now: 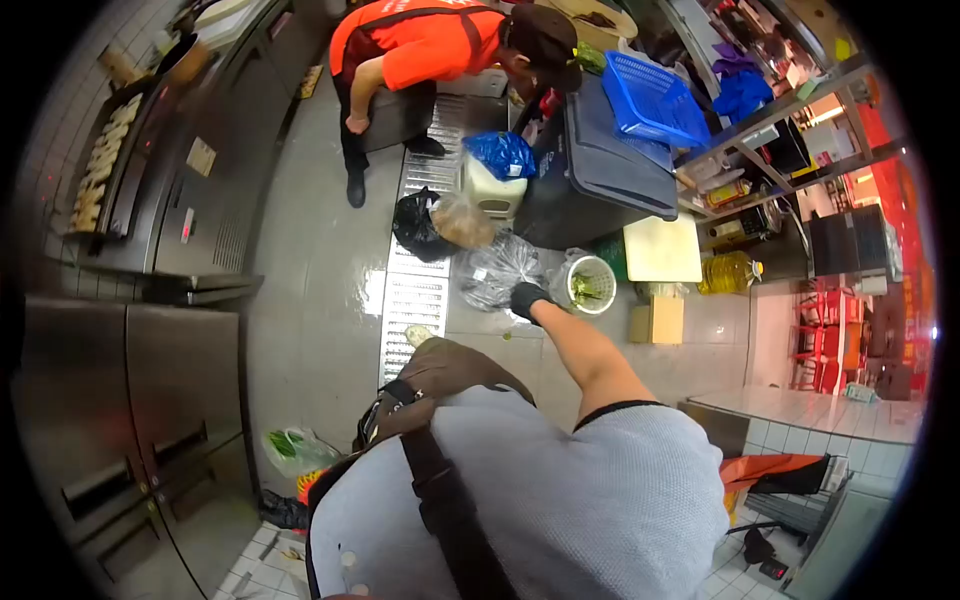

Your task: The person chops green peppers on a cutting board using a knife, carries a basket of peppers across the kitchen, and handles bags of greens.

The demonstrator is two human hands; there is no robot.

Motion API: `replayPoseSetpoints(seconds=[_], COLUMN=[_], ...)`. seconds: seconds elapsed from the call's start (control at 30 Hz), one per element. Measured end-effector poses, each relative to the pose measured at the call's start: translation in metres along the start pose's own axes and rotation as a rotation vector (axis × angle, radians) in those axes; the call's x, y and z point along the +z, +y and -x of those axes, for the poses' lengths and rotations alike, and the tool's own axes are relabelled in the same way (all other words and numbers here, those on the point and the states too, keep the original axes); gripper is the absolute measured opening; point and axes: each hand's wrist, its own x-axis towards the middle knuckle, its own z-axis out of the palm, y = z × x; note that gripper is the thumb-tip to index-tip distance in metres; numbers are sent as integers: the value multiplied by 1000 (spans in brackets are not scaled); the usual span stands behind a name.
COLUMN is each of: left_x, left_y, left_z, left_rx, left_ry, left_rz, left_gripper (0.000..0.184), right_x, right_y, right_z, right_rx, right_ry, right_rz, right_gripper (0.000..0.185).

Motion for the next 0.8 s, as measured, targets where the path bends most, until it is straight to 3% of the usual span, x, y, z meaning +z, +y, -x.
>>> replayPoseSetpoints(seconds=[0.03, 0.1, 0.17, 0.23, 0.27, 0.3, 0.33, 0.37, 0.4, 0.47, 0.5, 0.53, 0.57, 0.6, 0.7, 0.77, 0.8], left_x=[19, 52, 90, 149, 163, 171, 194, 217, 238, 291, 293, 291, 311, 331, 365, 382, 391], left_y=[12, 28, 32, -33, -4, 18, 22, 23, 16, -13, 25, 76, 86, 95, 109, 128, 135], left_z=[-6, -16, -26, -48, -54, -61, -78, -94, -110, -150, -149, -147, -156, -165, -185, -191, -192], left_rx=[18, 41, -8, -73, -21, 31, -623, -603, -423, -110, 17, 138, 119, 104, 109, 221, 235], left_ry=[-43, -160, -310, -415, -437, -459, -360, -461, -595, -768, -757, -731, -749, -772, -886, -881, -897], left_rz=[-1, -10, 72, 545, 493, 433, 1107, 1030, 815, 529, 325, 124, -13, -152, 38, -70, -52], left_gripper=[20, 20, 20, 18, 16, 15, 14, 14, 14, 15, 15, 16, 29, 43, 45, 24, 25], right_x=[0, -5, -12, -16, -17, 4, 25, -6, -39, -136, -161, -183, -205, -213, -202, -157, -112], right_y=[10, 34, 47, 68, 87, 132, 175, 198, 219, 220, 225, 225, 225, 218, 190, 161, 154], right_z=[-1, -12, -20, -29, -39, -48, -57, -42, -27, 41, 73, 100, 127, 152, 201, 210, 207], right_rx=[57, -173, 359, 533, 588, 492, 446, 513, 553, 839, 734, 802, 870, 904, 1130, 1156, 1191], right_ry=[-4, -164, 80, 377, 518, 600, 703, 853, 1030, 1004, 1152, 1185, 1215, 1292, 1389, 1284, 1187], right_rz=[-16, 334, -345, -782, -958, -605, -224, -426, -629, -962, -1040, -996, -953, -1050, -1268, -1440, -1491], right_gripper=[26, 26, 31, 41, 46, 52, 57, 63, 68, 68, 65, 61, 57, 52, 48, 38, 33])
